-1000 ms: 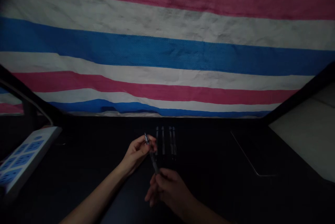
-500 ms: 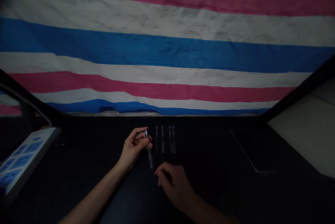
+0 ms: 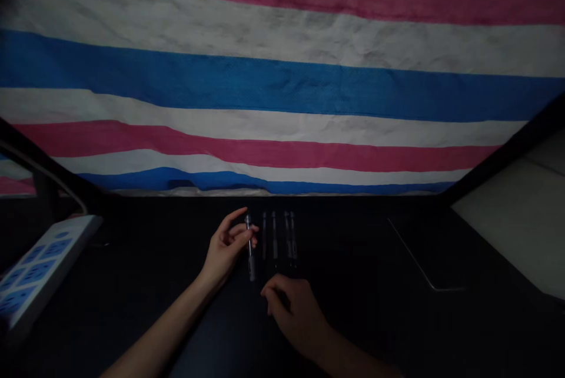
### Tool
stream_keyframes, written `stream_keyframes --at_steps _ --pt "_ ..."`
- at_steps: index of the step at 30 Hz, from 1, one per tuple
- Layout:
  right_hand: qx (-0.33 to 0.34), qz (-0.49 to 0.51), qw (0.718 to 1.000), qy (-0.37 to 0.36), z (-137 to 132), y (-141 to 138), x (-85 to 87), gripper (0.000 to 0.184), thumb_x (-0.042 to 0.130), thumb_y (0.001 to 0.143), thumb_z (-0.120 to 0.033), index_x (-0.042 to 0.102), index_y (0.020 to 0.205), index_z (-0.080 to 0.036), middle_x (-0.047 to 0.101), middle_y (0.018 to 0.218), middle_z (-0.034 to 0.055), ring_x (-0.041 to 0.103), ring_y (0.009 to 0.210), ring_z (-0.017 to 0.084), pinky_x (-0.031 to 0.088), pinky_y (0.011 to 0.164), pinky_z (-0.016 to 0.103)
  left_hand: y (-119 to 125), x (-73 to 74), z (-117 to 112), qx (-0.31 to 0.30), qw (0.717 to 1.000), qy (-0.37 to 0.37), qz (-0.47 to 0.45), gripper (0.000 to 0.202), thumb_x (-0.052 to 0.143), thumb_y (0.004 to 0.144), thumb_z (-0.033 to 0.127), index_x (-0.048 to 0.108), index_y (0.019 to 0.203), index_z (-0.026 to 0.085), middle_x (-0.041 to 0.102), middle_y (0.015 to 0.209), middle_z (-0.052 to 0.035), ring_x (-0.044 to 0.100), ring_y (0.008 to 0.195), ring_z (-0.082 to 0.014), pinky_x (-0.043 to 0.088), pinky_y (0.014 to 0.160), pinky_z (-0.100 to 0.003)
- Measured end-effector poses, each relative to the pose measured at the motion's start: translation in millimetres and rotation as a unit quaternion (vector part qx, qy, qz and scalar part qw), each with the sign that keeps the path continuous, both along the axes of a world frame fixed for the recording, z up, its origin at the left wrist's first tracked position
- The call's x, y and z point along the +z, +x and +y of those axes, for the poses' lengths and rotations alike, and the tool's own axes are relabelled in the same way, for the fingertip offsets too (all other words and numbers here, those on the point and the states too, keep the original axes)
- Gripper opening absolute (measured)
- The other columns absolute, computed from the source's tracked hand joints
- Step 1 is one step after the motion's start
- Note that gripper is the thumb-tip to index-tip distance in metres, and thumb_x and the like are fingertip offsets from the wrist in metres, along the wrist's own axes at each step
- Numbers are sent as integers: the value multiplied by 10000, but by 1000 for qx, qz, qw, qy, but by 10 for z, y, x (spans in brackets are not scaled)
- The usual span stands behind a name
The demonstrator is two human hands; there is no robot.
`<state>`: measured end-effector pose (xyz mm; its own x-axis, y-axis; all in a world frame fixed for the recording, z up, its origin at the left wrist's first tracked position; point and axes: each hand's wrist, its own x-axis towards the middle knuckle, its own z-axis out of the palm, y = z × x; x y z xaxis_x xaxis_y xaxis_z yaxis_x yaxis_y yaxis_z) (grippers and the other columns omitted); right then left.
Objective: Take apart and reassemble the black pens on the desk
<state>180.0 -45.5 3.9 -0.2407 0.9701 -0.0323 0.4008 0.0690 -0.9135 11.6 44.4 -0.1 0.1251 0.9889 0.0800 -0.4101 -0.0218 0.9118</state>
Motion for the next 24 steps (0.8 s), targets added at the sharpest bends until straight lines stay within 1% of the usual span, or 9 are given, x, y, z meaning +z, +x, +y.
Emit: stream_keyframes --at_steps 3,4,8,12,17,24 --pt "-1 -3 1000 3 -1 1 -9 198 483 880 -208 653 783 -183 587 564 -37 517 512 90 358 507 187 -3 -5 -2 4 1000 -5 3 412 739 751 225 548 1113 173 718 867 -54 638 619 -101 510 615 -213" --pt "-1 -3 1000 4 -2 1 -14 195 484 878 -205 653 784 -183 586 563 -37 521 517 91 361 512 188 -4 -7 -3 3 1000 -5 3 398 738 753 225 549 1100 174 718 872 -54 639 621 -100 511 616 -212" --pt "3 -1 1000 9 -9 0 -35 192 484 879 -207 654 793 -183 594 572 -35 533 530 93 361 515 187 -1 -5 -9 -2 1000 0 -7 506 738 751 224 502 1198 208 711 837 -26 656 641 -111 513 625 -212" --pt "2 -8 1000 16 -11 -3 -38 188 487 874 -205 652 789 -180 586 561 -39 521 514 91 355 510 188 1 6 -8 -5 1000 -9 -2 445 758 725 222 551 1116 188 706 812 -22 660 635 -117 512 612 -209" --pt "6 -10 1000 20 -11 2 -20 185 481 878 -202 643 792 -183 587 570 -36 535 532 99 372 530 197 -2 2 2 3 1000 -12 1 409 761 721 217 563 1077 185 708 815 -20 666 640 -120 519 614 -216" --pt "8 -13 1000 15 -10 8 -20 190 476 881 -195 646 796 -187 585 570 -38 531 529 98 371 527 198 -1 2 0 14 1000 -13 4 434 757 723 243 540 1096 196 706 824 -18 669 646 -124 527 619 -225"
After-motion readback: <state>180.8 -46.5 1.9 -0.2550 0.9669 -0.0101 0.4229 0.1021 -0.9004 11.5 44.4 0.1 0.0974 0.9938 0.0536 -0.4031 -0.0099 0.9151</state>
